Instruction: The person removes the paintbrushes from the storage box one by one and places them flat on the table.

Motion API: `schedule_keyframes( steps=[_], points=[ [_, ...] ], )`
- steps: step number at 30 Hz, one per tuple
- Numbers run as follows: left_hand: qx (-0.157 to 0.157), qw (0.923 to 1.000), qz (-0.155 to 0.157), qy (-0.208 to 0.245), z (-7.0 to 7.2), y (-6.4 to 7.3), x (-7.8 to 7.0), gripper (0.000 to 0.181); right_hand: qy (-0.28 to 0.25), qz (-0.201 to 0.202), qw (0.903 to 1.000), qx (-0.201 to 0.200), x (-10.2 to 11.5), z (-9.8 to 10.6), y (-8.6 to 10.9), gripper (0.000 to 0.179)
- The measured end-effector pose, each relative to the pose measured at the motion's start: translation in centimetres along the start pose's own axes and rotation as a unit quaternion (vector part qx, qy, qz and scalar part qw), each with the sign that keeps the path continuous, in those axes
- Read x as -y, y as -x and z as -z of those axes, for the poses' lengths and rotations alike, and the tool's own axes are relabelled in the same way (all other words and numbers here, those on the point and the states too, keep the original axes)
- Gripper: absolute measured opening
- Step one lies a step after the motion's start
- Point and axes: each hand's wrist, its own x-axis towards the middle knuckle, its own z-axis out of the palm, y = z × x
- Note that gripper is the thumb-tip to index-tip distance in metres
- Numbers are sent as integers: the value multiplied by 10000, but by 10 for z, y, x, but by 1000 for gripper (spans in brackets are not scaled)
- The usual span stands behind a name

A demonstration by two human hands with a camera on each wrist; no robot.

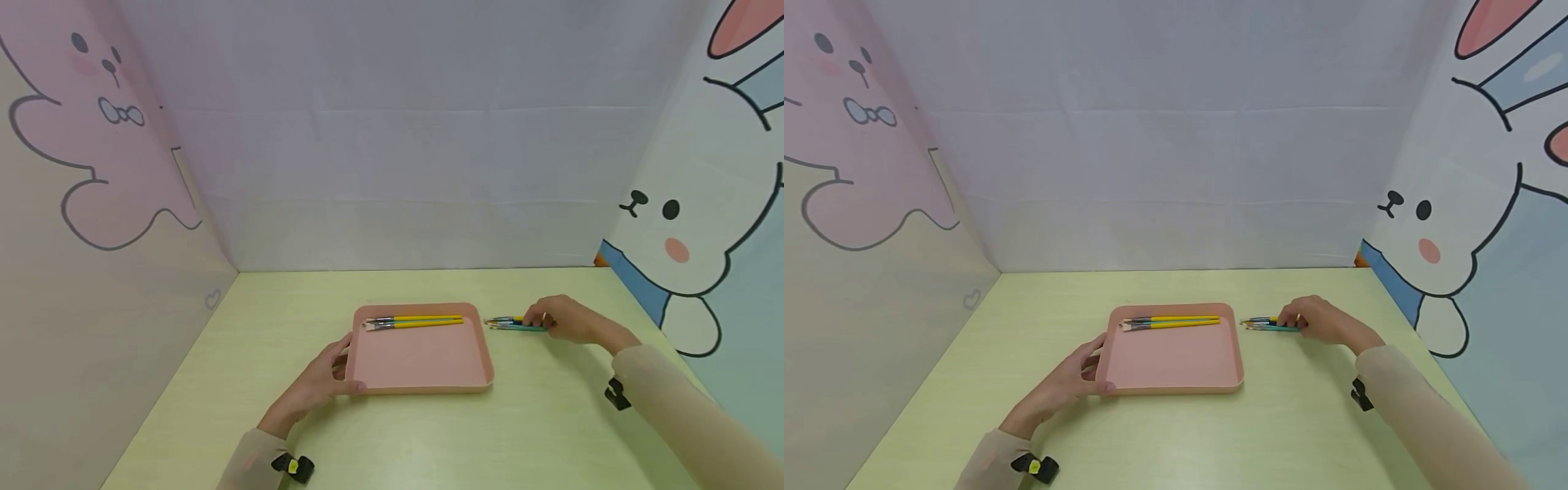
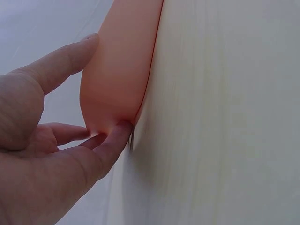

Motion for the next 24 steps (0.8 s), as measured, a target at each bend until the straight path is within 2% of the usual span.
schedule_keyframes(
  steps=[6, 13, 17, 24],
  points=[
    [27, 10000, -37, 21, 0, 0, 0, 110, 48, -137, 9999, 51, -8, -6, -1, 49],
    [45, 10000, -15, 15, 0, 1, -1, 110, 159, 67, 9998, 18, -14, -9, 1, 43],
    [22, 10000, 3, 18, 0, 1, -2, 110, 218, 53, 9997, 24, -17, -12, 2, 38],
    [-5, 10000, 58, 65, 0, 2, -2, 110, 320, 217, 9991, -168, -21, -15, 3, 36]
  ],
)
